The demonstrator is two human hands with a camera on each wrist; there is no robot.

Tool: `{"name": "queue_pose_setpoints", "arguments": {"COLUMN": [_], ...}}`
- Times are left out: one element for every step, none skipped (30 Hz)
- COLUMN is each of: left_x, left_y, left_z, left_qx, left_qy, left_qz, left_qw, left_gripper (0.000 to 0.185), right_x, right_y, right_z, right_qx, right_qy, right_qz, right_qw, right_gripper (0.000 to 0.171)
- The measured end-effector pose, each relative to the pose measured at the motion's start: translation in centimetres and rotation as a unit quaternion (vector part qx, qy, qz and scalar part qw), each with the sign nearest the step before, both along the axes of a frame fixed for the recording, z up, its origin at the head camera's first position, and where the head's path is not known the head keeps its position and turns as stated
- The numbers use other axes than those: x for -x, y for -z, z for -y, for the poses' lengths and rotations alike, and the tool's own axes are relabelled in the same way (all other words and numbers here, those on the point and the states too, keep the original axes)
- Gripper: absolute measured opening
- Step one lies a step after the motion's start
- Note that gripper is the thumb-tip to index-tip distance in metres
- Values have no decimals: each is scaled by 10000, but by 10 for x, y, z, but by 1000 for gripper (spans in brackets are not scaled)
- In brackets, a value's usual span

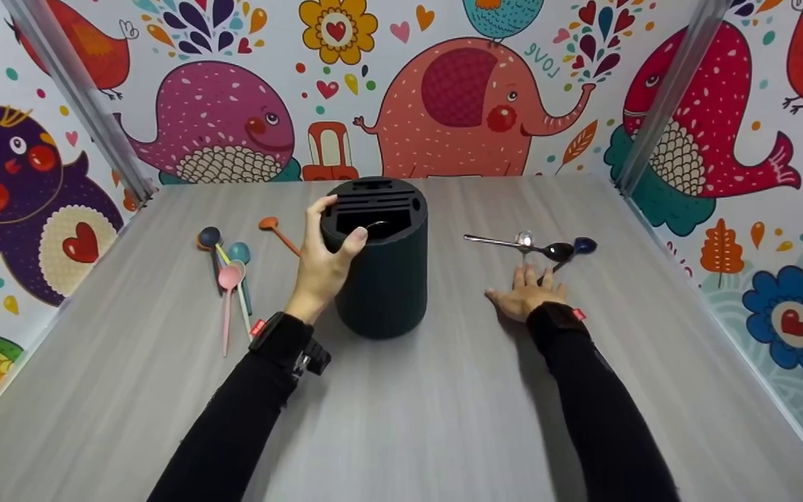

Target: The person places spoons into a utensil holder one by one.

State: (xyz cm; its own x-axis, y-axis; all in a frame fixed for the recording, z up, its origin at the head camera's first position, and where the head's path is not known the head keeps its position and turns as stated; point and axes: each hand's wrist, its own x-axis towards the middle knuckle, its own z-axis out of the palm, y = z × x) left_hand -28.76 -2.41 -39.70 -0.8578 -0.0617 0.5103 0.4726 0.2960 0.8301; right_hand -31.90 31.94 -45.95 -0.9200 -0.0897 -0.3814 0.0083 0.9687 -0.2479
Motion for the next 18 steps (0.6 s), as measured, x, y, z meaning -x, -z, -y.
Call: {"name": "queue_pose_setpoints", "arguments": {"left_x": [0,0,0,1,1,1,1,2,2,2,2,1,1,1,1,1,1,1], "left_y": [0,0,0,0,0,0,0,0,0,0,0,0,0,0,0,0,0,0], "left_z": [0,0,0,0,0,0,0,1,1,1,1,1,1,0,0,0,-1,-2], "left_qx": [4,2,0,-5,-10,-14,-30,-46,-58,-68,-74,-78,-89,-91,-91,-86,-80,-76], "left_qy": [11,23,35,39,37,34,35,36,34,28,21,20,22,16,10,2,2,13], "left_qz": [8,10,13,8,0,-16,-35,-51,-67,-73,-82,-87,-88,-87,-88,-79,-76,-64], "left_qw": [10000,10000,10000,10000,10000,10000,10000,10000,10000,9999,9999,9999,9999,9999,9999,9999,9999,10000], "left_gripper": [89,89,89,90,90,91,91,91,91,91,91,91,91,91,91,91,90,90], "right_x": [-7,-12,-18,-23,-27,-31,-35,-39,-42,-46,-50,-53,-56,-60,-63,-66,-69,-72], "right_y": [-4,-6,-8,-10,-10,-12,-12,-13,-12,-12,-11,-8,-6,-5,-3,-1,1,1], "right_z": [3,5,6,7,8,9,9,9,9,10,10,10,10,10,9,9,8,8], "right_qx": [16,19,26,16,12,-7,-33,-53,-80,-94,-110,-102,-90,-65,-47,-14,-6,12], "right_qy": [-20,-69,-137,-185,-232,-292,-380,-464,-518,-570,-616,-653,-677,-727,-767,-789,-804,-831], "right_qz": [-2,-14,-21,-14,-17,-8,2,8,0,-10,-31,-76,-129,-193,-265,-336,-386,-421], "right_qw": [10000,10000,9999,9998,9997,9996,9993,9989,9986,9983,9980,9978,9976,9971,9967,9963,9960,9957], "right_gripper": [113,112,112,111,110,109,108,108,107,107,107,107,107,107,109,108,108,108]}}
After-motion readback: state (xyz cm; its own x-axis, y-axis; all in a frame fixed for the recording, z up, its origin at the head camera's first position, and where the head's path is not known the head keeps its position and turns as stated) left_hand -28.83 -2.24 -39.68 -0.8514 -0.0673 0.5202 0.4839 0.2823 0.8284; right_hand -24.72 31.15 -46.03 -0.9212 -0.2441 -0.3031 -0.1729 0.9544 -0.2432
